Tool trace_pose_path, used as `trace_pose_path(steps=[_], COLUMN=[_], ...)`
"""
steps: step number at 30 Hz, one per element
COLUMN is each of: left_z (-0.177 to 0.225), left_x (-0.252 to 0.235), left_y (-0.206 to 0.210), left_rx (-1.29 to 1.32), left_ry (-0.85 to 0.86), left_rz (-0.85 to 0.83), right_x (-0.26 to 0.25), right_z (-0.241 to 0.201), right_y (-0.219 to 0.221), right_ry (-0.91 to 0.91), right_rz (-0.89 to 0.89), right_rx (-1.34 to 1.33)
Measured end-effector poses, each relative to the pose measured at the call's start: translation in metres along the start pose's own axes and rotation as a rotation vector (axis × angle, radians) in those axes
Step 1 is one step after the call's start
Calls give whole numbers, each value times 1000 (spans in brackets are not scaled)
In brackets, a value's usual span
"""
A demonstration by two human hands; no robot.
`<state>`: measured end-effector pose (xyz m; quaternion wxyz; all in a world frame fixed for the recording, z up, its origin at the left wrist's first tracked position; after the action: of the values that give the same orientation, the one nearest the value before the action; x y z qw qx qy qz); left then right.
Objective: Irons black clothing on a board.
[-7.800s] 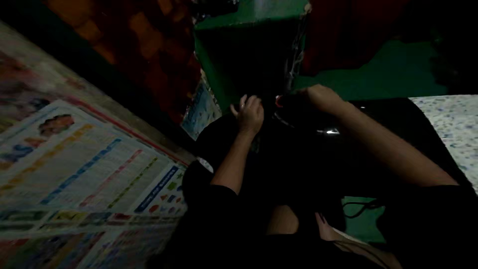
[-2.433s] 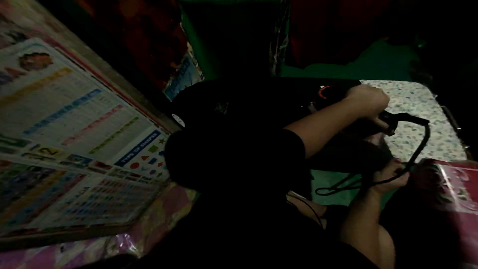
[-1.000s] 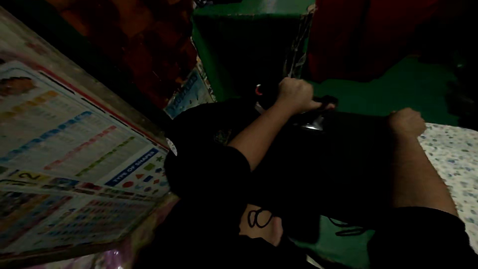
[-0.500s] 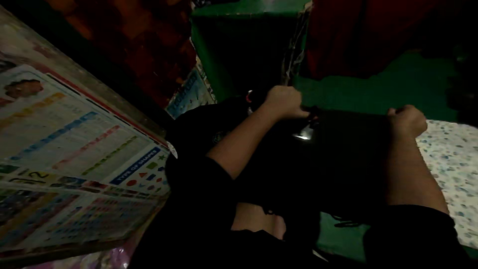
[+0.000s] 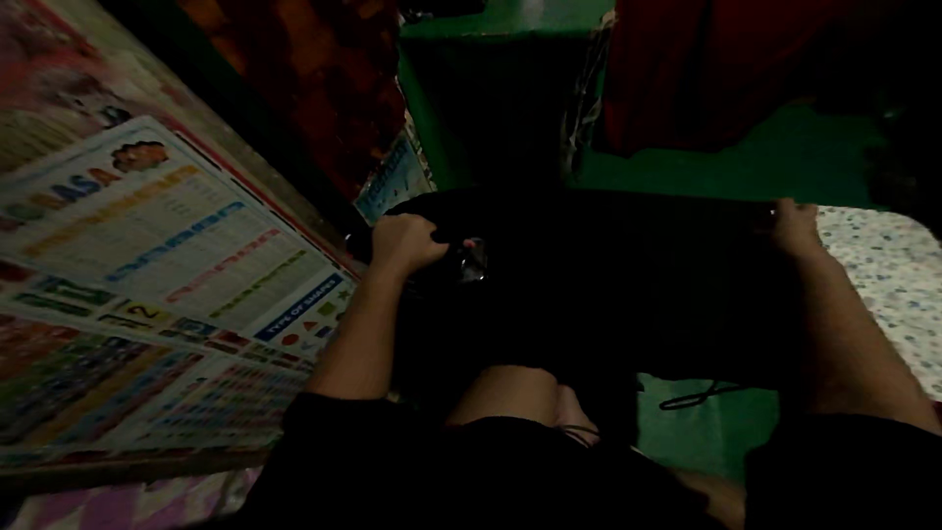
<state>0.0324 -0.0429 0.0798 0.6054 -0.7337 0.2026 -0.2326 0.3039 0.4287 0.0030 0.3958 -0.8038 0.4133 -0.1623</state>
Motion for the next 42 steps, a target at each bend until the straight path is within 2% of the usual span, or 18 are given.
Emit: trace_pose_path(steps=[2,5,7,9,11,12,13,14,16,17,19,21,23,26,30,34,42], left_z=[19,70,110,143,159,157,148,130,86,65,37,24,19,19,39,53,66], left_x=[0,1,10,26,37,40,41,42,46,48,49,41,31,15,4,2,19], left_y=[-3,-12,-19,-28,-33,-38,-42,-44,-37,-26,2,35,64,88,99,113,120], left_rx=[12,32,56,134,259,349,509,704,968,1020,977,883,797,669,505,326,221], left_ry=[20,134,230,333,463,530,591,614,521,407,147,-32,-139,-229,-162,-78,-52], left_rz=[-4,16,24,31,45,123,270,487,818,923,973,881,732,474,190,130,-20], right_x=[17,75,127,163,170,169,167,167,167,170,181,189,189,177,166,124,21], right_z=[-54,-183,-258,-300,-303,-300,-298,-297,-292,-288,-288,-297,-310,-315,-310,-300,-276], right_y=[-5,-3,18,56,94,102,106,106,114,122,130,128,131,137,130,125,110], right_ry=[-144,-564,-793,-778,-628,-569,-572,-593,-581,-555,-459,-369,-300,-353,-370,-300,-144], right_rz=[-37,-134,-280,-516,-670,-679,-642,-582,-504,-500,-521,-501,-496,-414,-348,-229,-119], right_rx=[-5,-69,-104,-59,75,103,74,17,18,70,204,298,320,195,200,218,246])
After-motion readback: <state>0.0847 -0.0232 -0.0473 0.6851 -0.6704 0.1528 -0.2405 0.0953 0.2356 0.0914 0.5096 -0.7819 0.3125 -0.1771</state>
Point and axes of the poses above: each hand's wrist, its own x-axis away from the middle knuckle, its own y-axis out of the palm, z = x × y, the point moved 9 cm from there along -x, towards the middle knuckle, and after that the axes turned 9 degrees about -x, right-handed, at the moved point
